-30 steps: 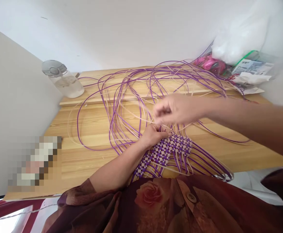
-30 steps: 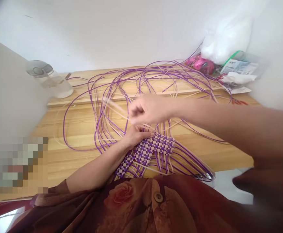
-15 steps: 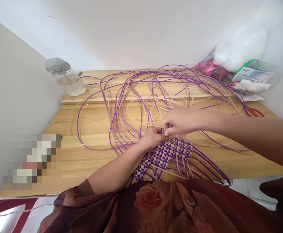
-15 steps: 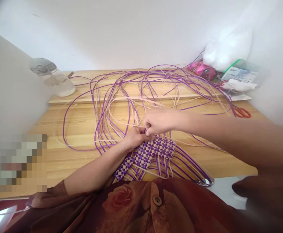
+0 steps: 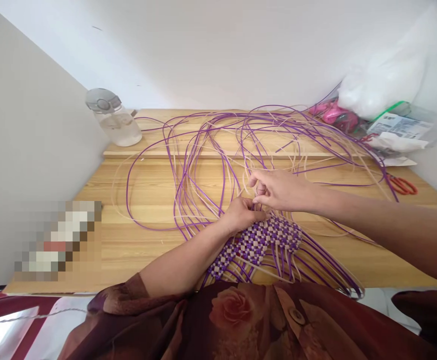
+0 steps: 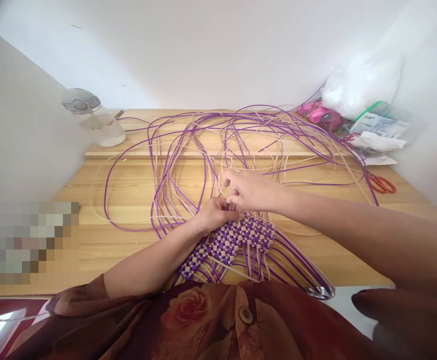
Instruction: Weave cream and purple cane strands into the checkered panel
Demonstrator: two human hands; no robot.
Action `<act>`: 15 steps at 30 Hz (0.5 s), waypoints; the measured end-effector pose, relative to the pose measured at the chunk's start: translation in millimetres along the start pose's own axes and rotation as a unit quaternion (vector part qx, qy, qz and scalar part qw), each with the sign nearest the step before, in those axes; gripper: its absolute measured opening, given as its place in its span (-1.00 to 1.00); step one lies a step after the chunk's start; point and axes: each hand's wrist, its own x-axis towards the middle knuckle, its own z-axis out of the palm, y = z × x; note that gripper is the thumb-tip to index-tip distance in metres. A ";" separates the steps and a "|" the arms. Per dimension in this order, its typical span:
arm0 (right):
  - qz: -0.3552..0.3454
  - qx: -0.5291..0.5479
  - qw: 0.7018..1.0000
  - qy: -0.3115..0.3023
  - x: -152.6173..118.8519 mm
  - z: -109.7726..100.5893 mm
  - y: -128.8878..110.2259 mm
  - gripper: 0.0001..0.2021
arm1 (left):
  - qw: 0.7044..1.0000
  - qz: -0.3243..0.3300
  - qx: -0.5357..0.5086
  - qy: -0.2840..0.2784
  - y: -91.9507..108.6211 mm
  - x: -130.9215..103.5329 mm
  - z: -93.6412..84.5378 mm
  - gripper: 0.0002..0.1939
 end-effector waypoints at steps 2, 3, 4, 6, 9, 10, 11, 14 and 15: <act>0.037 0.043 0.997 -0.051 0.6 -2.6 2.7 -0.84 | 1.000 -0.012 0.001 -0.002 1.7 -1.1 0.4 -0.66; 0.060 0.079 0.992 -0.082 1.3 -4.5 4.0 -0.87 | 1.000 -0.019 0.001 -0.001 2.3 -1.6 0.6 -0.67; 0.080 0.120 0.984 -0.104 2.1 -6.4 5.2 -0.87 | 1.000 -0.024 0.000 -0.001 2.5 -1.8 0.7 -0.68; 0.096 0.181 0.972 -0.118 3.9 -9.3 6.6 -0.82 | 1.000 -0.021 -0.005 -0.002 1.9 -1.7 1.0 -0.71; 0.080 0.180 0.973 -0.122 6.9 -10.0 3.7 -0.80 | 1.000 0.006 -0.022 -0.013 -0.3 -0.6 1.3 -0.74; 0.083 0.179 0.972 -0.128 8.2 -9.8 1.4 -0.82 | 0.999 0.015 -0.029 -0.016 -0.8 -0.3 1.4 -0.74; 0.093 0.184 0.969 -0.134 10.1 -10.0 -1.3 -0.83 | 0.999 0.021 -0.035 -0.016 -1.0 -0.1 1.5 -0.74; 0.122 0.192 0.965 -0.133 19.9 -17.8 -7.1 -0.79 | 0.999 0.016 -0.044 -0.015 -1.0 0.2 1.6 -0.76; 0.120 0.181 0.968 -0.125 24.7 -24.0 -7.2 -0.77 | 0.999 0.004 -0.041 -0.015 -1.0 0.4 1.7 -0.77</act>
